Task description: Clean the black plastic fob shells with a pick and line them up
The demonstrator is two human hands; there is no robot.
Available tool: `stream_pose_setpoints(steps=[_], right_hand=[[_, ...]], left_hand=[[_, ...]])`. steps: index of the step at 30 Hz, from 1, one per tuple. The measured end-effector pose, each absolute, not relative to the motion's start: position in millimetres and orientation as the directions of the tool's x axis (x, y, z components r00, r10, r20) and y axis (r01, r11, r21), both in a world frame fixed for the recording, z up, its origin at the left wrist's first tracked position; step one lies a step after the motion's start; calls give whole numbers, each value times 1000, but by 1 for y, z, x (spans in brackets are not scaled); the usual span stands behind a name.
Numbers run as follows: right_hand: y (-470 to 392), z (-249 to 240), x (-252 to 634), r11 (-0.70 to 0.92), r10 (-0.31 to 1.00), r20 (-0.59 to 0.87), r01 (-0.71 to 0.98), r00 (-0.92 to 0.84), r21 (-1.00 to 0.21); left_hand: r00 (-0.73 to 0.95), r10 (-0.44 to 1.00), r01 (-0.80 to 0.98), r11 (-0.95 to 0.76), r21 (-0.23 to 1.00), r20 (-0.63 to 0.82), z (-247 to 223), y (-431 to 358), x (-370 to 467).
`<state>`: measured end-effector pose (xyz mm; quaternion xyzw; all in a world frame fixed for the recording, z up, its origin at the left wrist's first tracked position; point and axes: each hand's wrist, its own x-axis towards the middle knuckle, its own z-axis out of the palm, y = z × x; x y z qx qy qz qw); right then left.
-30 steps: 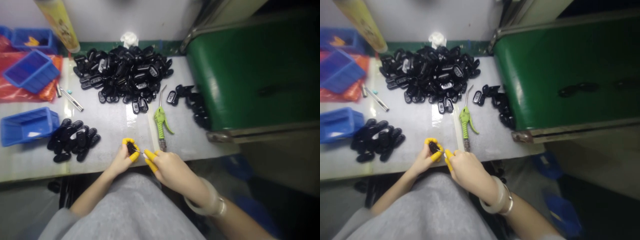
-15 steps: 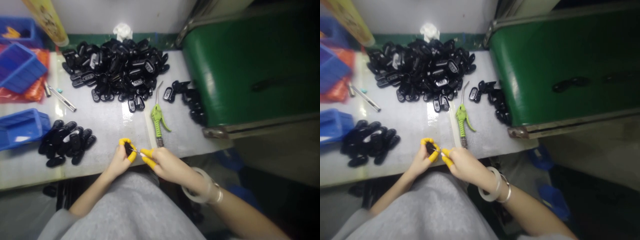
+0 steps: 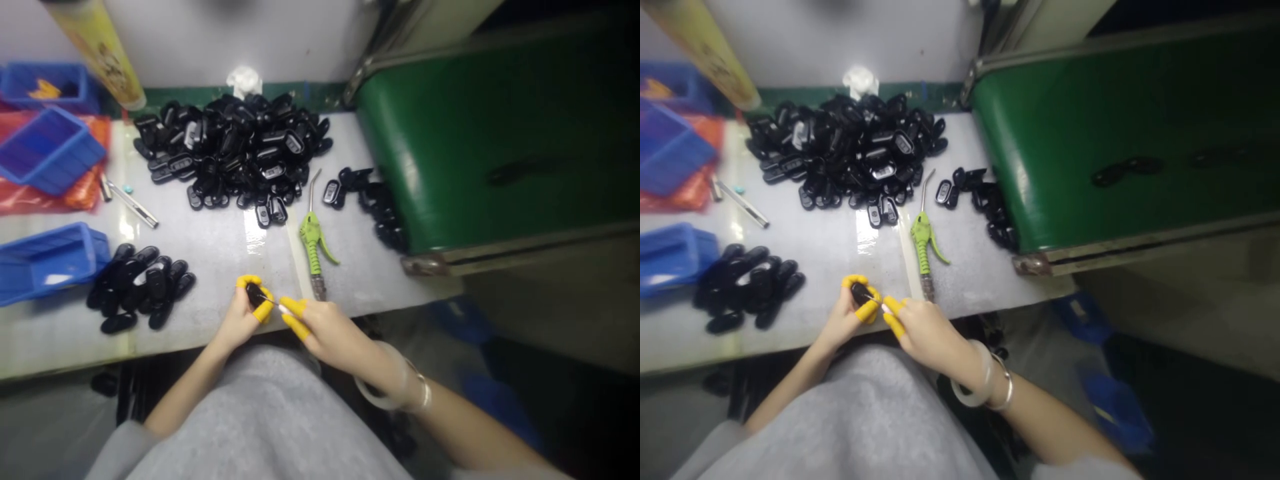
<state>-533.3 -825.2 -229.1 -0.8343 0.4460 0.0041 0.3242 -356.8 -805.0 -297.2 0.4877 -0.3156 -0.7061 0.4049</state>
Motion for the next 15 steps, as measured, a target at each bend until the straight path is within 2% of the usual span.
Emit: stream_pose_setpoints(steps=[3,6,7,9,11,12,15], right_hand=[[-826,-226,-544,-284,-810,-224,-698,541,-657],[-835,-220,-561,-215,-893,-180,-741,413,-636],[-842,-218,-569,-183,-924,-170,-789,342,-587],[-866,-214,-590,-72,-984,-123,-913,132,-402],[-899,-208,-622,123,-992,21,-982,-127,-143],[-917,-204,-641,225,-965,126,-973,-231,-56],[-962,-192,-698,419,-861,341,-906,-377,55]], left_hand=[[-178,-866,309,-500,809,-467,-296,-805,-357],[-186,-869,325,-495,806,-459,-298,-805,-355],[-190,-874,331,-486,809,-448,-298,-805,-355],[-200,-882,332,-470,818,-426,-299,-804,-355],[-213,-884,289,-464,837,-416,-300,-801,-355],[-217,-885,246,-458,854,-412,-301,-799,-355],[-191,-901,78,-408,910,-388,-304,-791,-359]])
